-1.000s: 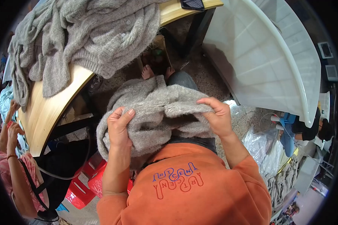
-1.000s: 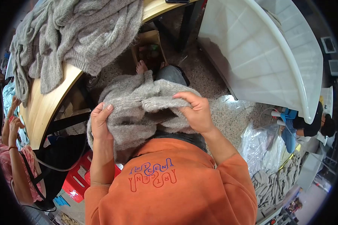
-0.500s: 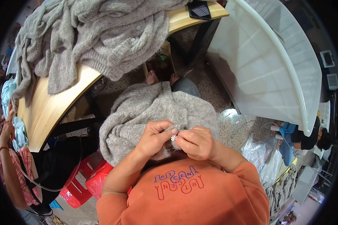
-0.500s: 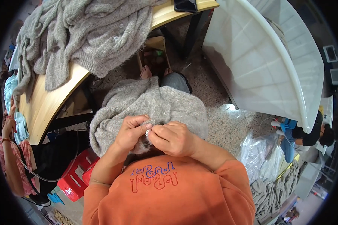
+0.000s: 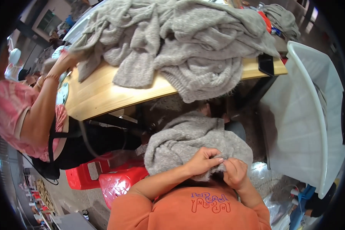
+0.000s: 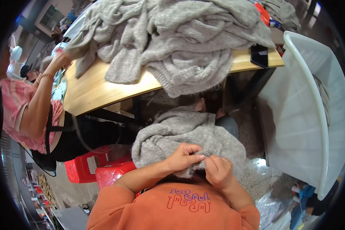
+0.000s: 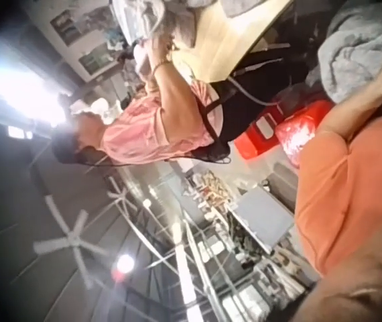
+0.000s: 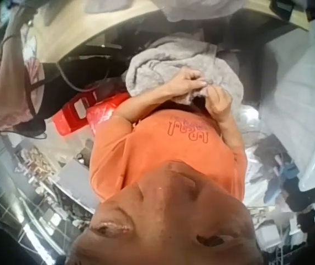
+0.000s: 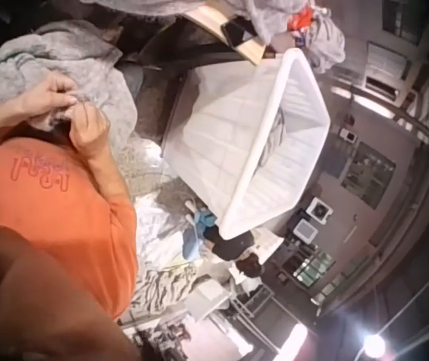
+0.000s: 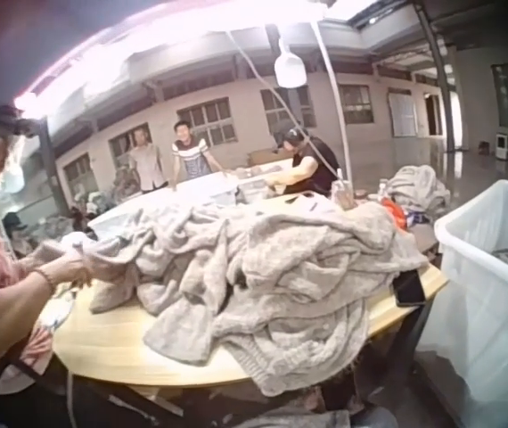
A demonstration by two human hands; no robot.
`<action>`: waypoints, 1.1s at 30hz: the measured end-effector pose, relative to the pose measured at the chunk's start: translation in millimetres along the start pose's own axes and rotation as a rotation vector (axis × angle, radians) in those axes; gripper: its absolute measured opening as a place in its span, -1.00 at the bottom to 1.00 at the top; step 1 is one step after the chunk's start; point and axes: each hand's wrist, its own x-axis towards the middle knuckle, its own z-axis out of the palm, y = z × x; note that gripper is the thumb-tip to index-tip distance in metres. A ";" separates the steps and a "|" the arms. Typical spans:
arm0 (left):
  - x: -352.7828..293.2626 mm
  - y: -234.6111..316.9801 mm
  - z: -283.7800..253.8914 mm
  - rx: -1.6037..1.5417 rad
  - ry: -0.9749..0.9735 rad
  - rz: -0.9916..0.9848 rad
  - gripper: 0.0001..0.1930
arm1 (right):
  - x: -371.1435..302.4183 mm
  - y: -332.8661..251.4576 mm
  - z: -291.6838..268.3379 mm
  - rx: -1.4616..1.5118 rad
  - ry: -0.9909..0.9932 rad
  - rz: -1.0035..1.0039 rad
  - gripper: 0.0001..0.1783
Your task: Inspecting knitted sweaters for defects and removing loose threads by hand.
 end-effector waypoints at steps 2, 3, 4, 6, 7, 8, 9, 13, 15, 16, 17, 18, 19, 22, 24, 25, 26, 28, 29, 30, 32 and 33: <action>-1.7 -1.9 -1.9 0.011 -0.020 0.069 -0.88 | 0.2 -1.8 2.3 -0.009 0.027 0.003 -0.73; -1.8 -4.9 -3.4 0.013 -0.013 0.076 -0.88 | 1.8 -1.4 2.5 -0.033 0.052 0.023 -0.71; -2.3 -8.7 -4.9 0.031 0.003 0.093 -0.86 | 4.7 -2.1 3.3 -0.031 0.053 0.015 -0.71; -2.6 -10.4 -6.7 0.047 0.018 0.112 -0.84 | 10.6 -3.9 4.9 0.037 0.053 0.073 -0.69; -3.9 -8.8 -7.5 0.067 0.025 0.107 -0.88 | 12.4 -2.2 4.5 0.034 0.053 0.071 -0.69; -5.2 -8.0 -8.3 0.086 0.031 0.100 -0.91 | 14.2 0.0 4.0 0.160 0.007 0.112 -0.69; -6.2 -8.7 -9.7 0.084 0.027 0.098 -0.91 | 15.4 1.8 3.4 0.287 -0.040 0.155 -0.69; -8.7 -9.3 -8.8 0.153 0.042 0.078 -0.86 | 9.7 12.0 1.2 0.489 -0.101 0.225 -0.74; -13.1 -3.5 -4.6 0.175 0.053 0.096 -0.86 | 8.1 4.6 -1.3 0.643 -0.177 0.565 -0.80; -12.0 2.2 -5.5 0.247 0.077 0.113 -0.86 | 8.0 2.4 1.6 0.823 -0.133 0.799 -0.82; -11.4 3.6 -5.9 0.318 0.100 0.131 -0.87 | 8.0 2.6 1.8 0.810 -0.129 0.829 -0.82; -8.5 2.6 -6.6 0.340 0.131 0.177 -0.88 | 11.2 6.0 1.9 0.857 -0.191 0.815 -0.82; -7.5 1.9 -6.5 0.327 0.109 0.165 -0.88 | 12.4 8.7 2.1 0.905 -0.254 0.801 -0.82; -8.3 0.9 -6.0 0.550 0.145 0.243 -0.90 | 7.9 12.4 1.8 0.790 -0.270 0.756 -0.79; -3.7 2.3 -6.7 0.585 0.160 0.277 -0.90 | 8.5 13.9 2.2 0.759 -0.307 0.833 -0.78; -3.6 1.1 -6.4 0.631 0.193 0.328 -0.90 | 6.7 11.6 5.4 0.757 -0.308 0.858 -0.78; -5.6 -1.7 -5.7 0.638 0.212 0.321 -0.90 | 4.1 8.8 10.1 0.787 -0.232 0.836 -0.80; -6.1 -4.4 -6.5 0.687 0.211 0.358 -0.89 | 1.3 10.9 14.0 0.898 -0.215 0.929 -0.84; -6.3 -5.4 -5.8 0.743 0.223 0.406 -0.88 | 0.8 10.4 14.2 0.893 -0.208 0.944 -0.84; -6.3 -5.3 -5.1 0.742 0.210 0.400 -0.88 | 0.9 9.4 16.2 0.905 -0.175 0.918 -0.85; -6.9 -3.2 -2.7 0.864 0.228 0.592 -0.85 | 0.0 6.2 17.0 0.915 -0.131 0.901 -0.85; -7.1 -3.2 -1.7 0.866 0.216 0.589 -0.85 | 0.6 3.9 15.8 0.868 -0.124 0.897 -0.85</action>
